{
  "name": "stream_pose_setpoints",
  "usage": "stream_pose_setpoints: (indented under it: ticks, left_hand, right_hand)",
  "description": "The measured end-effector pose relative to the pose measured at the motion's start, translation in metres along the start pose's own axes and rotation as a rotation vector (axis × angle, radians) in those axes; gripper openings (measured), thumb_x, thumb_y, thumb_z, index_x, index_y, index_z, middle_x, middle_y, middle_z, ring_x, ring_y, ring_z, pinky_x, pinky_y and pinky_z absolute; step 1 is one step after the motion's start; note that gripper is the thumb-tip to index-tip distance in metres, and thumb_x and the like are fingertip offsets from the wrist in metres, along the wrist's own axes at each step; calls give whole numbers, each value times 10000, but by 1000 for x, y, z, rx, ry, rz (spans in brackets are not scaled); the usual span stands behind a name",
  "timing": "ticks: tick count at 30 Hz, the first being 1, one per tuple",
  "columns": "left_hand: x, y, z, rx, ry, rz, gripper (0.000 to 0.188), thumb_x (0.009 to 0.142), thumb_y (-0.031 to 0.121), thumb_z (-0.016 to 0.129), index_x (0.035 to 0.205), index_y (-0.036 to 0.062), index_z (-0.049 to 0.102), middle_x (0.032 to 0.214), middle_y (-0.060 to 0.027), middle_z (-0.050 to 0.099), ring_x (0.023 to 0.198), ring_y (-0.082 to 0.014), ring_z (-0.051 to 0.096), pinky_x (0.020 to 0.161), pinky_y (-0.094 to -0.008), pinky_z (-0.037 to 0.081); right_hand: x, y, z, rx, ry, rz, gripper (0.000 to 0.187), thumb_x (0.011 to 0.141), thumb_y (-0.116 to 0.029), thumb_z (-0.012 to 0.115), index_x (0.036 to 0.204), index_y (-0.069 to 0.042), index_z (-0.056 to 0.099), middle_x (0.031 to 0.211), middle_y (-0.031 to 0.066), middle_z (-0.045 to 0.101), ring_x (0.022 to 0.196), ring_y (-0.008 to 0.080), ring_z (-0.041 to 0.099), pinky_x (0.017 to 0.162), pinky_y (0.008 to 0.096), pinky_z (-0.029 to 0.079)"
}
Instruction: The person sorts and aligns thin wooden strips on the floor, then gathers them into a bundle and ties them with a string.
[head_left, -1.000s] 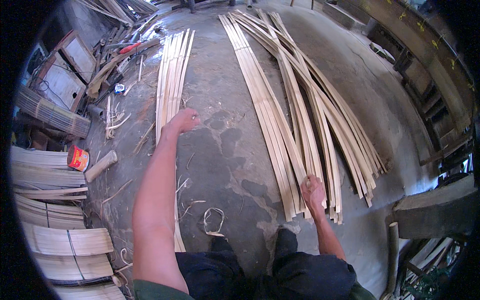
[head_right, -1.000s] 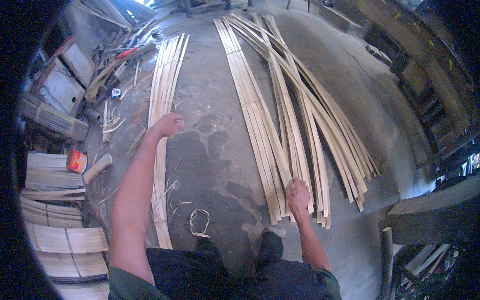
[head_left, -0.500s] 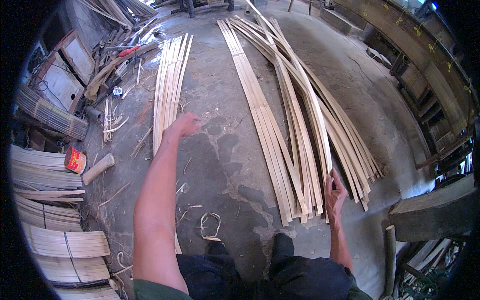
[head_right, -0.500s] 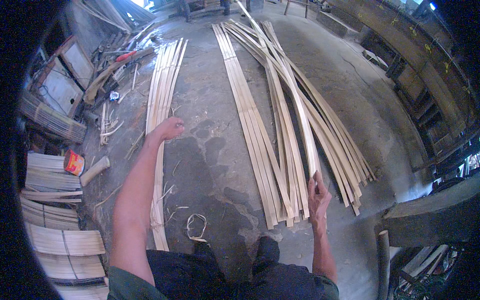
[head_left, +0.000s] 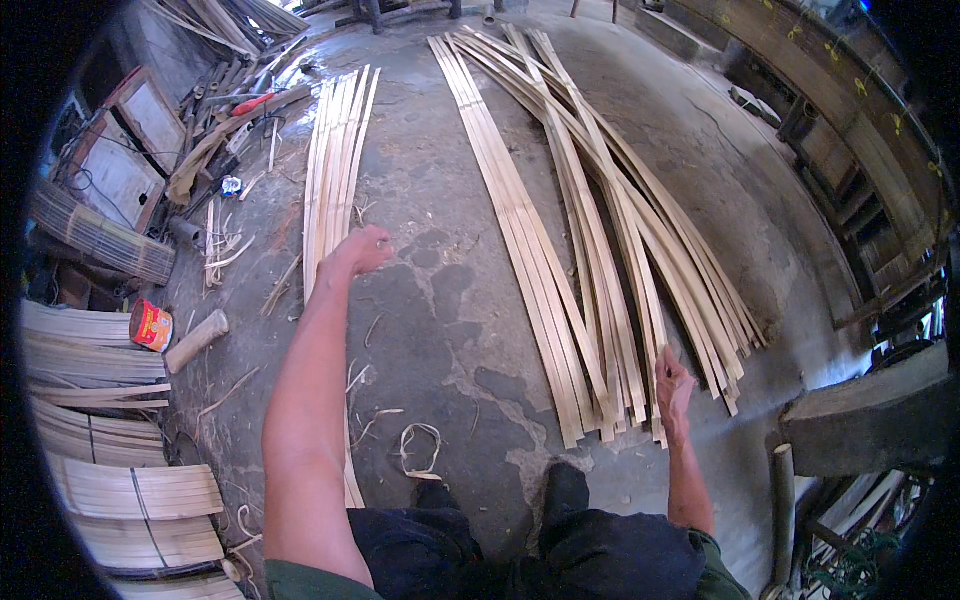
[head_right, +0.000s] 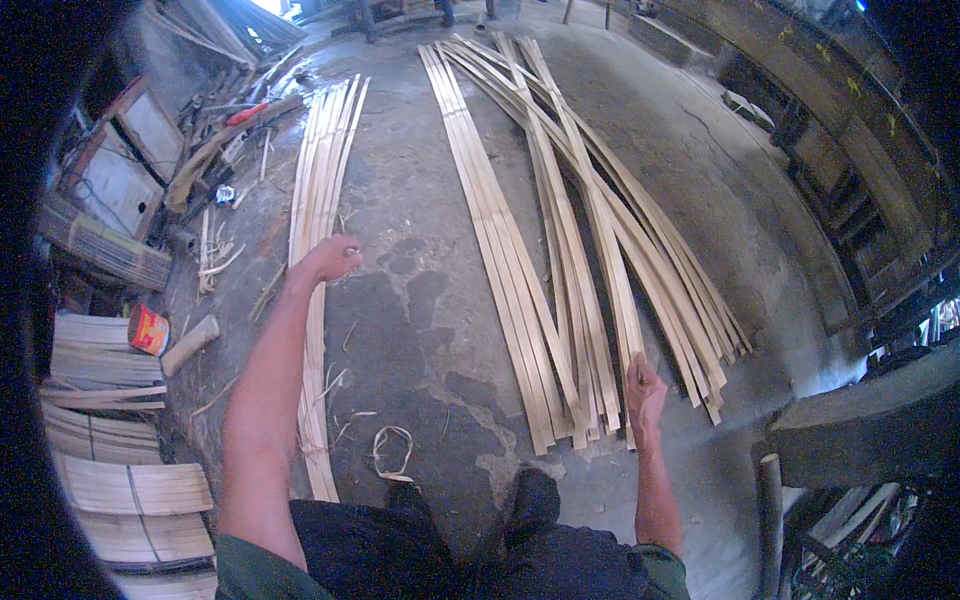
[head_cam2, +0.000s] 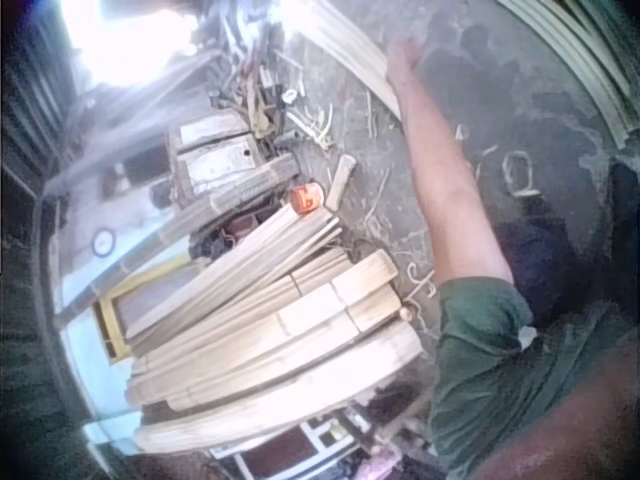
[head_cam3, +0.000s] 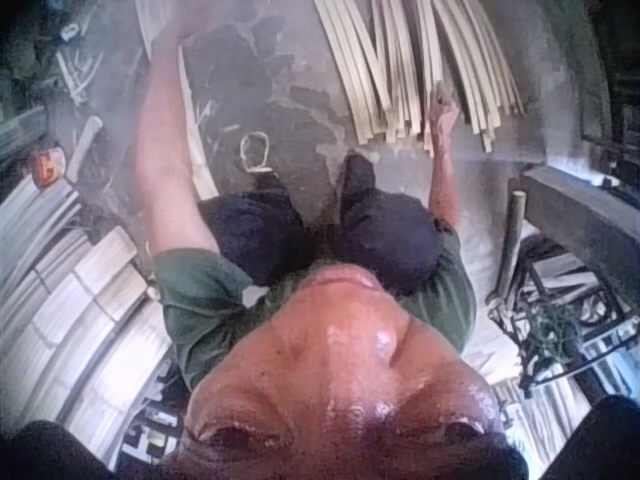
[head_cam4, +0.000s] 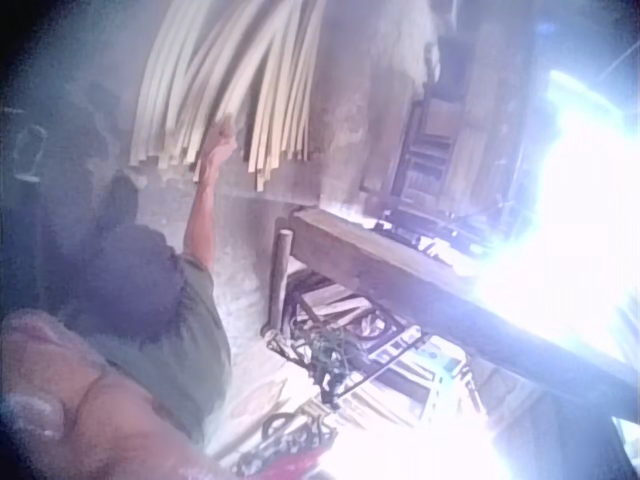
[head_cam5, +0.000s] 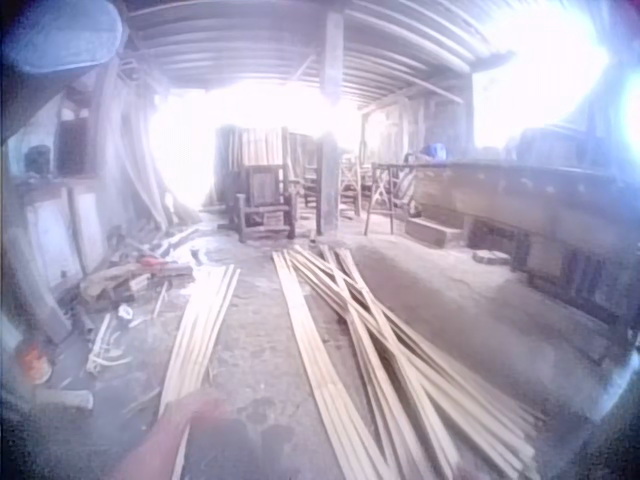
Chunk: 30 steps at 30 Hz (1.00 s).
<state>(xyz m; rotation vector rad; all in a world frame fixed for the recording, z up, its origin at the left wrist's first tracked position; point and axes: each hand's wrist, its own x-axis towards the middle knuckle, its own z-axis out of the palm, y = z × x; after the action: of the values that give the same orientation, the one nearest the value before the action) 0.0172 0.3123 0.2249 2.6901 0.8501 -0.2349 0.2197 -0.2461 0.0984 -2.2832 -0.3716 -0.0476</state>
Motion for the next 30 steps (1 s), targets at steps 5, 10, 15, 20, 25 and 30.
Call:
stream_pose_setpoints:
  ticks: [5, 10, 15, 20, 25, 30]
  left_hand:
    - [2, 1, 2, -16, 24, 17, 445, 848, 302, 605, 1213, 48, 634, 1159, -224, 649, 1100, -379, 612, 970, -431, 475]
    - [2, -11, 3, 13, 20, 42, 441, 850, 304, 602, 1201, 38, 637, 1132, -226, 657, 1072, -375, 624, 954, -420, 485]
    - [-2, 3, -1, -19, 15, 108, 419, 861, 302, 586, 1188, 48, 645, 1107, -238, 655, 1051, -396, 628, 944, -421, 499]
    - [9, -10, 6, -40, 25, 78, 435, 855, 302, 590, 1211, 57, 637, 1170, -247, 632, 1107, -392, 606, 978, -413, 480]
    - [10, -5, 10, -115, 12, 2, 452, 854, 297, 602, 1245, 71, 624, 1221, -235, 616, 1152, -383, 587, 1010, -421, 459]
    - [5, -10, 11, -62, -23, -10, 452, 877, 282, 600, 1246, 21, 608, 1169, -230, 650, 1111, -353, 622, 958, -398, 484]
  right_hand:
    - [-5, 23, 0, -249, -47, -42, 342, 934, -235, 600, 1189, -12, 651, 1000, 233, 668, 937, 397, 656, 829, 405, 516]
    - [-19, 17, 22, -244, 120, -401, 378, 919, -247, 609, 1224, -23, 598, 905, 217, 620, 828, 405, 624, 743, 448, 514]
    - [-42, -12, 53, -256, -320, -215, 424, 885, -265, 640, 1229, -32, 552, 1052, 207, 618, 874, 408, 627, 727, 475, 519]
    - [-52, -18, 79, -292, -247, -305, 405, 811, -226, 701, 1147, -32, 583, 941, 222, 606, 879, 414, 613, 714, 469, 501]
    - [-31, -4, 69, -291, -325, -170, 431, 803, -240, 672, 1165, -28, 571, 995, 246, 615, 909, 434, 626, 750, 502, 507]
    - [-17, -48, 35, 59, -124, -9, 316, 874, -243, 683, 1087, -16, 625, 936, 221, 693, 853, 309, 684, 740, 391, 525]
